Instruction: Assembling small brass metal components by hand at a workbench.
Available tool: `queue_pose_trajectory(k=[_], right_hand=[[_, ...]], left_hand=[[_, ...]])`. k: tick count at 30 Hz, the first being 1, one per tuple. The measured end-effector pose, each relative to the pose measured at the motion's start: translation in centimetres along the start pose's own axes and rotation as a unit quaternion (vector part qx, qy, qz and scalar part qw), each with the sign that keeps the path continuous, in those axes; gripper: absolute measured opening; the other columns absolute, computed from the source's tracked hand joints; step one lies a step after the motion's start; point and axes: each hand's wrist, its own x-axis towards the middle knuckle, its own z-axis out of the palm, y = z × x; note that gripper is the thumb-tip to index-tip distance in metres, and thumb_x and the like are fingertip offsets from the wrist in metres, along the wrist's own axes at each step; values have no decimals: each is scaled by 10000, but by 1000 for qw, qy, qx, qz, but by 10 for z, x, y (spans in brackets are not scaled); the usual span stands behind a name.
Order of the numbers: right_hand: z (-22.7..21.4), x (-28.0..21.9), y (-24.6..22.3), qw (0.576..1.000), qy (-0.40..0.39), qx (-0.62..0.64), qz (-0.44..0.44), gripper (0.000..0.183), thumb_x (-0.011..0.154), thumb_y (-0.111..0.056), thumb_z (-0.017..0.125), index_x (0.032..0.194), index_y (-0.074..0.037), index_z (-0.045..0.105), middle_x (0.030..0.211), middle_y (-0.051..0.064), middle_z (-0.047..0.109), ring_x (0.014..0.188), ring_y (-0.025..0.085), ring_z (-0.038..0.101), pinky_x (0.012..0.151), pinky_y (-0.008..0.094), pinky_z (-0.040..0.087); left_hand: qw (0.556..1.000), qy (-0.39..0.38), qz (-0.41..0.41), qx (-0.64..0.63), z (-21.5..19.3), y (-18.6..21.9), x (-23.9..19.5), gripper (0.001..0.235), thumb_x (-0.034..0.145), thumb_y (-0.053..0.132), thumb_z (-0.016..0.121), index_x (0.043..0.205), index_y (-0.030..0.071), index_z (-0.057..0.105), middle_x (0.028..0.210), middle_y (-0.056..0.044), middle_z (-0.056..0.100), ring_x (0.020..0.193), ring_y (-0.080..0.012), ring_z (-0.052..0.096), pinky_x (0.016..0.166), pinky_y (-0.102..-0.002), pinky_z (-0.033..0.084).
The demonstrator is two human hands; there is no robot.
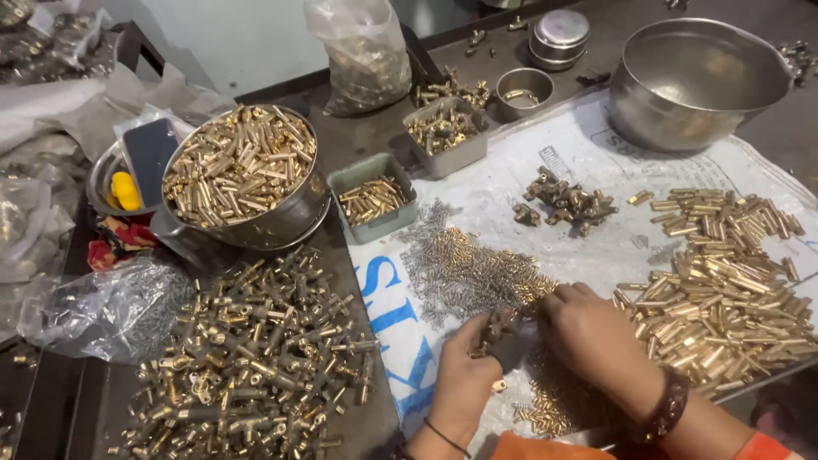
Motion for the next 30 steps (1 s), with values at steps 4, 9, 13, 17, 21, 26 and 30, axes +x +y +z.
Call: queue_pose_trajectory(k=[4,9,13,17,21,26,30], right_hand=[[-22,-4,-14,999,-14,-38,8,218,862,-285,682,959,-93,717,932,55,708,940,259,677,768,379,582],[-23,-16,-1,840,-5,529,125,225,810,-83,737,1032,-111,765,1023,71,805,945,246,766,839,355,633],[-27,-21,-8,907,28,419,-33,223,773,-88,815,993,-125,810,1063,15,821,1016,199,737,925,337,618],[-25,-26,-8,927,88,350,-101,203,781,-157,795,976,-103,779,1083,24,787,1079,204,746,942,344,570],[-36,-12,19,953,50,295,-38,197,859,-211,721,1022,-122,786,1246,84,710,1105,262,702,958,383,574],[-40,-1,90,995,-8,-16,103,291,866,-332,694,1110,-194,773,1252,25,694,1158,248,641,986,398,552],[-16,-7,110,992,0,-67,104,288,892,-347,691,1116,-177,757,1203,26,718,1134,226,665,1017,364,559]], left_hand=[[997,30,-2,77,0,1,-2,427,796,-67,634,1217,-33,693,1010,-40,767,880,-83,677,777,-227,551],[988,-5,-54,143,3,9,-6,486,739,-8,624,1218,15,704,1029,-85,765,822,-126,653,716,-277,542],[977,-38,70,196,6,20,-10,419,750,40,686,1164,-1,735,1023,-96,754,946,-163,714,835,-286,562],[958,-32,134,251,0,8,-12,406,740,60,710,1139,-14,730,1039,-114,716,995,-224,697,893,-333,551],[965,-23,145,217,3,4,-6,315,800,57,721,1106,-14,728,1034,-109,704,946,-203,694,821,-310,558],[995,-26,-93,-16,3,18,-5,256,885,87,595,1119,79,698,827,-73,730,633,-103,616,521,-224,419],[996,-62,-49,42,3,12,-6,248,896,82,599,1104,39,728,820,-31,714,664,-63,647,541,-204,448]])
